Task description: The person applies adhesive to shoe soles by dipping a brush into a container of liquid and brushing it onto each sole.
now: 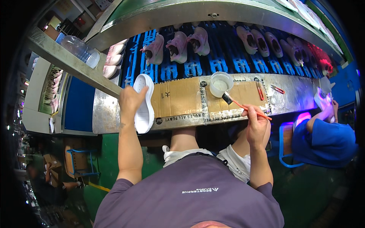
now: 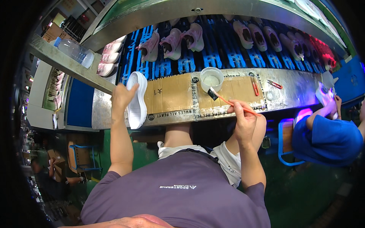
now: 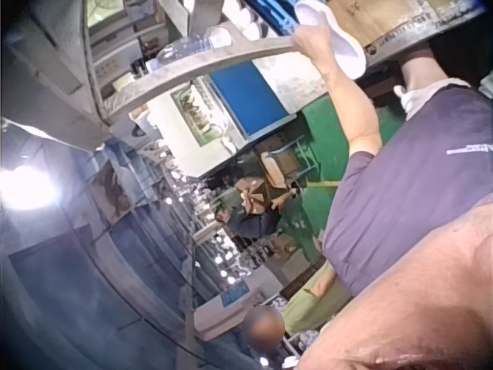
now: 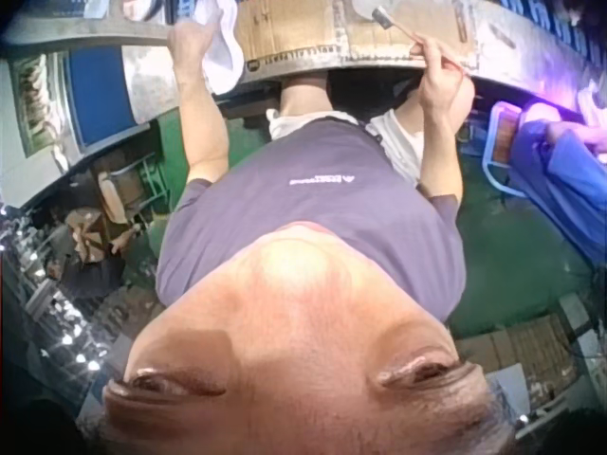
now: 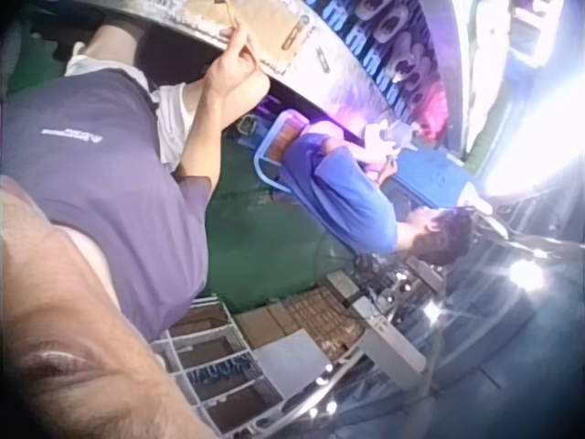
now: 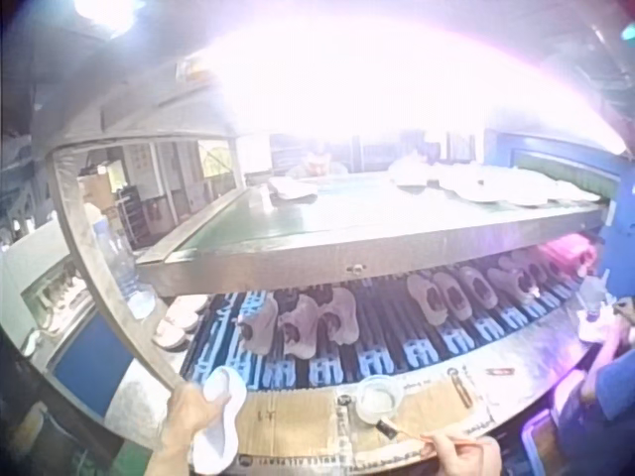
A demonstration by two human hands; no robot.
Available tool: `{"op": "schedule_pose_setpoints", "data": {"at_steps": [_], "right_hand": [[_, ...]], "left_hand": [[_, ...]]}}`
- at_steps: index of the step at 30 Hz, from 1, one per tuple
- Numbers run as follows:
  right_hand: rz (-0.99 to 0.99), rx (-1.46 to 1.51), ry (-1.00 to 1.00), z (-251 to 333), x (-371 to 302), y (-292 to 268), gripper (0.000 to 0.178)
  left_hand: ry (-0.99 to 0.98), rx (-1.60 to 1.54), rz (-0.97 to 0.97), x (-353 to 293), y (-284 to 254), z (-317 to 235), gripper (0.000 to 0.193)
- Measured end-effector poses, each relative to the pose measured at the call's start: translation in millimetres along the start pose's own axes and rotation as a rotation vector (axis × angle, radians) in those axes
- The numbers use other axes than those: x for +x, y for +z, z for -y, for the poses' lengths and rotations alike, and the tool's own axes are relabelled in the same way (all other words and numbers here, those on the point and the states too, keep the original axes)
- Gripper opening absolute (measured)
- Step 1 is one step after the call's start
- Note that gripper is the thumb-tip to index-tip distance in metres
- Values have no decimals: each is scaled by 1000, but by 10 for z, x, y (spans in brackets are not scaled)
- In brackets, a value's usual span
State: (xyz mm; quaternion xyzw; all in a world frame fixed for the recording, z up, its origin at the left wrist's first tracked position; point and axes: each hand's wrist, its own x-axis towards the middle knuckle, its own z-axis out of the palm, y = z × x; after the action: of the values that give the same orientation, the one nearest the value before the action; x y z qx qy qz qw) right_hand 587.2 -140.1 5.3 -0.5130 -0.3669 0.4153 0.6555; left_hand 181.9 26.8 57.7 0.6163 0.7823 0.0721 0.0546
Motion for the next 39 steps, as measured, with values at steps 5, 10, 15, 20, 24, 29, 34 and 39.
{"op": "schedule_pose_setpoints", "data": {"at_steps": [5, 10, 15, 20, 24, 29, 34, 39], "right_hand": [[124, -348, -140, 170, 364, 67, 21], [241, -814, -416, 336, 807, 182, 17], [372, -1013, -290, 334, 1052, 376, 23], [415, -1016, -9, 346, 1120, 448, 23], [266, -966, -185, 353, 1068, 290, 21], [276, -963, -320, 250, 1064, 185, 19], [442, -630, -404, 423, 979, 214, 16], [924, -520, -436, 669, 916, 408, 15]], "left_hand": [[-24, -216, 117, -113, 503, 370, 73], [-27, -242, 15, -244, 420, 377, 85], [213, -708, -46, -360, 188, 373, 84], [-28, -1381, 556, -510, 241, 327, 79], [47, -2000, 1029, -887, 433, 118, 88], [44, -2154, 1284, -1103, 524, -112, 102], [-168, -2236, 1531, -1181, 374, -152, 100], [-284, -2253, 1673, -1259, 246, -213, 82]]}}
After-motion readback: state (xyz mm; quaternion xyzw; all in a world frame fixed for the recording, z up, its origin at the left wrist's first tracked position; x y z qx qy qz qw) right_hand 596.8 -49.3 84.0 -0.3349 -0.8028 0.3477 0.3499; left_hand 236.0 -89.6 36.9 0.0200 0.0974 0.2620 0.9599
